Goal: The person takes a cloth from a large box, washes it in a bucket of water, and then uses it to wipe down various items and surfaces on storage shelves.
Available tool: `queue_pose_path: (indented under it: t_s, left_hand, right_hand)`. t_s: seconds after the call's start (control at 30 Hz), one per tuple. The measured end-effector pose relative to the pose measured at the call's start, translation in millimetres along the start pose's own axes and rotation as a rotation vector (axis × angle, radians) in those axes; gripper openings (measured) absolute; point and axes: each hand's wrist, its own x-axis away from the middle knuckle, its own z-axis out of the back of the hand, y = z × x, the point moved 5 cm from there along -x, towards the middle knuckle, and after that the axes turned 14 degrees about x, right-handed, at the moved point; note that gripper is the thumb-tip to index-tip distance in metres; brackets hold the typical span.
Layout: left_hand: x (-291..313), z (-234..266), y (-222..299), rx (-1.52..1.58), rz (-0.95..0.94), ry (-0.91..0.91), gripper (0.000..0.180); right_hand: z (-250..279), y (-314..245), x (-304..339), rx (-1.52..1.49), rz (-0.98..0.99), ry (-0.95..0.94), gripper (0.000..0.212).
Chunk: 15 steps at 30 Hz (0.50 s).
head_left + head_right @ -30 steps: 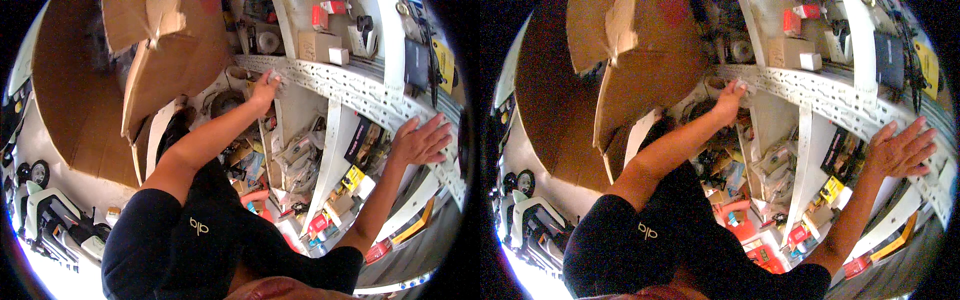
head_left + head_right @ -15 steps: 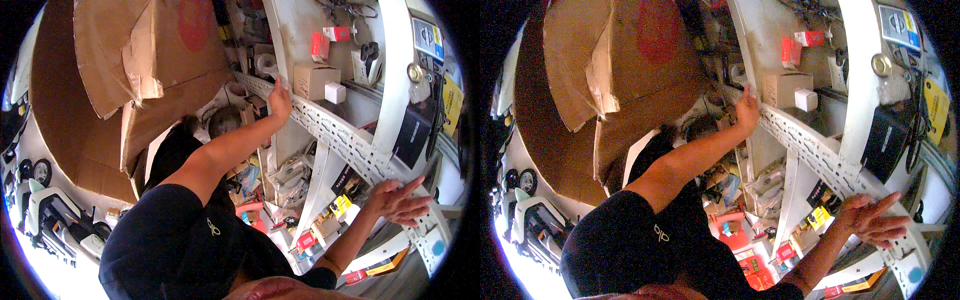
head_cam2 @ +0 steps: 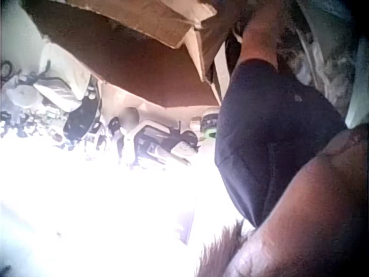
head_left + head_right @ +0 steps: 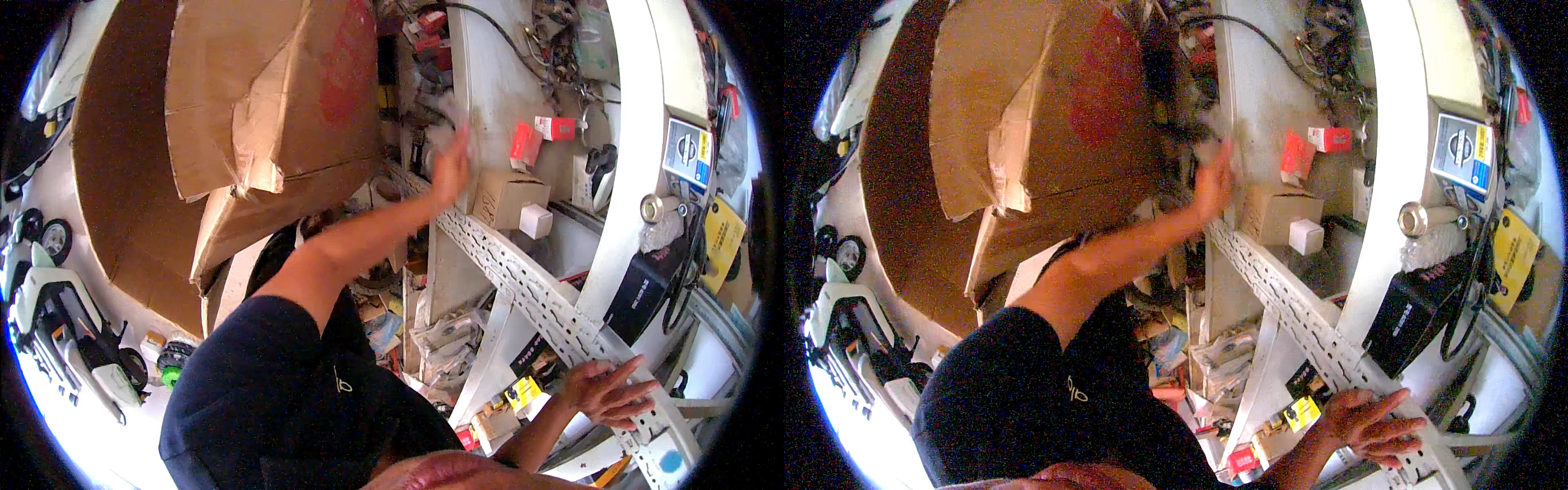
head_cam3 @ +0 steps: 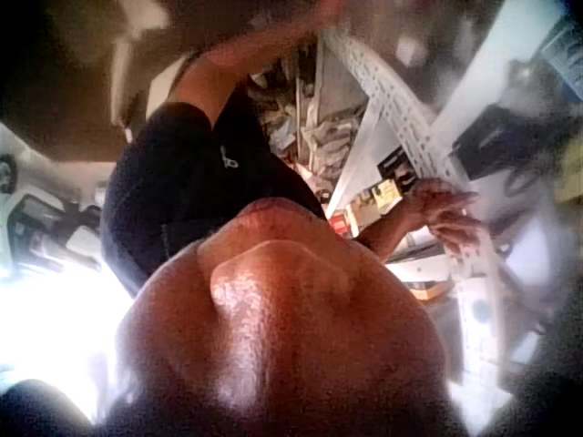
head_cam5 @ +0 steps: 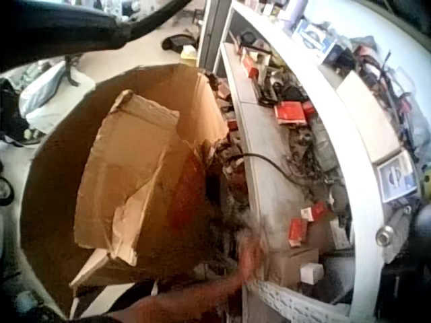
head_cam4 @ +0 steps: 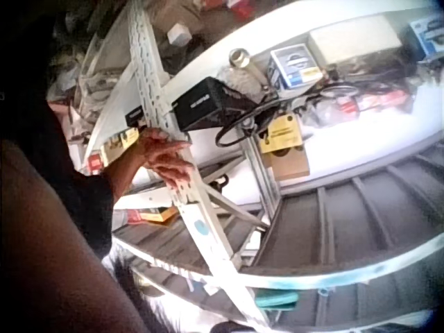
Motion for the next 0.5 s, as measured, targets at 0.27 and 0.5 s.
queue_pose_path:
  t_s: [0.27,0.5]
  left_hand:
    - [45,-16,-3,-0.128,-0.315,0.091,0.049]
    - [-98,0,47,-0.098,-0.327,0.106,0.044]
  right_hand:
    - [3,12,7,-0.257,0.05,0.238,0.042]
    - [1,6,10,-0.11,0.106,0.267,0.037]
